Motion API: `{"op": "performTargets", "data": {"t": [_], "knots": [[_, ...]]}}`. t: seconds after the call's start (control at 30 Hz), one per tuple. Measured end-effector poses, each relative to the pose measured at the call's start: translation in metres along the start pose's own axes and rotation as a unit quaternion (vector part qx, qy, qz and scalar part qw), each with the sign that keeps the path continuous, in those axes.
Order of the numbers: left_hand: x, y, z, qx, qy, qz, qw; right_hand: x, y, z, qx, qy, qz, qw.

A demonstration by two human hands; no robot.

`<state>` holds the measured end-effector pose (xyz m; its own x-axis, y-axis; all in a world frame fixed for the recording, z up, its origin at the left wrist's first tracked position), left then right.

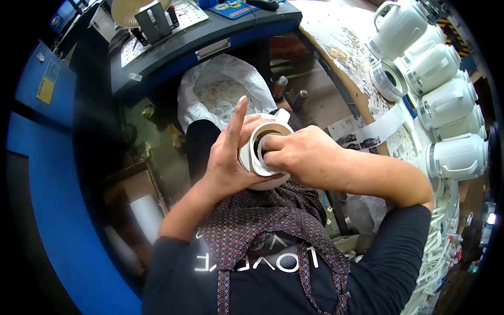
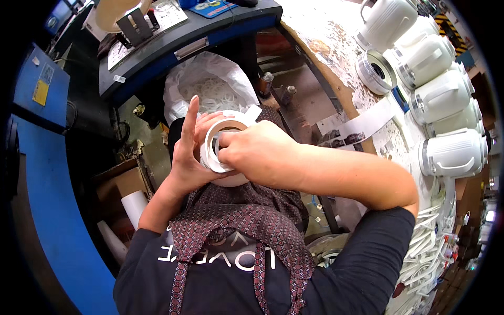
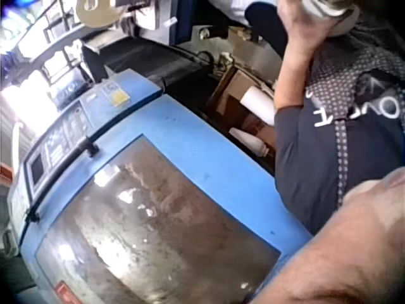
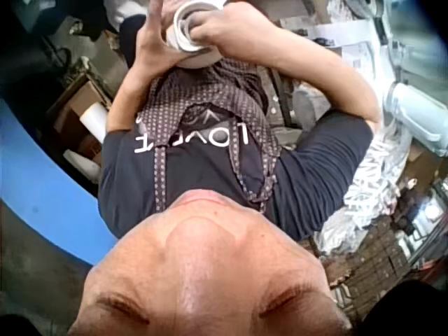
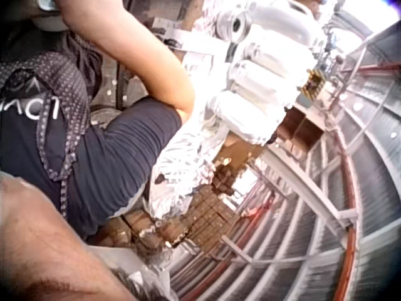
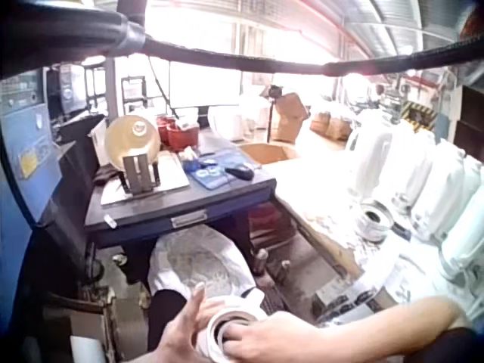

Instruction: The person assembles white plastic thermos bodies by inserting inner linings, attaching top handles, and applying labels to the exterior of the containers.

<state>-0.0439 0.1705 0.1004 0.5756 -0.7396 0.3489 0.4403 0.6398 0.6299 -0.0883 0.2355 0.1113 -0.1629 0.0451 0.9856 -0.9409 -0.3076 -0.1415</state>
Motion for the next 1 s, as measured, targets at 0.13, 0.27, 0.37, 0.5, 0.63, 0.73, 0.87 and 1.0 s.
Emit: {"op": "performTargets", "data": {"t": [0.13, 0.27, 0.37, 0.5, 0.63, 0.73, 0.87, 1.0], "knots": [[0.000, -0.005, 0.003, 0.005, 0.001, -0.003, 1.000, -0.009, 0.005, 0.012, -0.020, -0.137, -0.053, 0.989], [0.003, -0.009, 0.004, 0.002, 0.006, -0.015, 1.000, -0.008, 0.000, 0.021, 0.032, -0.165, -0.058, 0.984], [-0.001, -0.007, 0.002, -0.007, -0.003, -0.011, 1.000, -0.013, 0.006, 0.017, 0.039, -0.190, -0.057, 0.979], [-0.003, -0.008, 0.000, -0.004, -0.005, -0.014, 1.000, -0.016, 0.003, 0.011, 0.076, -0.182, -0.054, 0.979], [-0.007, -0.013, -0.001, 0.018, -0.011, 0.001, 1.000, -0.011, 0.008, 0.014, 0.047, -0.116, -0.089, 0.988], [-0.010, -0.010, 0.001, 0.014, -0.019, 0.004, 1.000, -0.012, 0.007, 0.013, 0.064, -0.105, -0.130, 0.984], [-0.005, -0.005, 0.006, 0.004, -0.016, 0.029, 0.999, -0.002, 0.012, 0.011, 0.075, -0.071, -0.099, 0.990], [-0.004, -0.004, 0.011, -0.012, -0.058, 0.022, 0.998, 0.002, 0.019, 0.009, 0.032, -0.080, 0.036, 0.996]]}}
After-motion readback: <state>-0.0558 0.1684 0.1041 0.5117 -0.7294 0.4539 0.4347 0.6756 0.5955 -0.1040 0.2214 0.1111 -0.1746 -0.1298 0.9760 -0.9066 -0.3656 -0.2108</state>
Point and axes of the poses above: each hand's wrist, its own z-axis towards the middle knuckle, its own x-axis out of the back of the hand, y = z × x, the point moved 10 cm from there along z, towards the middle knuckle, and after that the axes turned 6 degrees about -z, right-handed, at the moved point
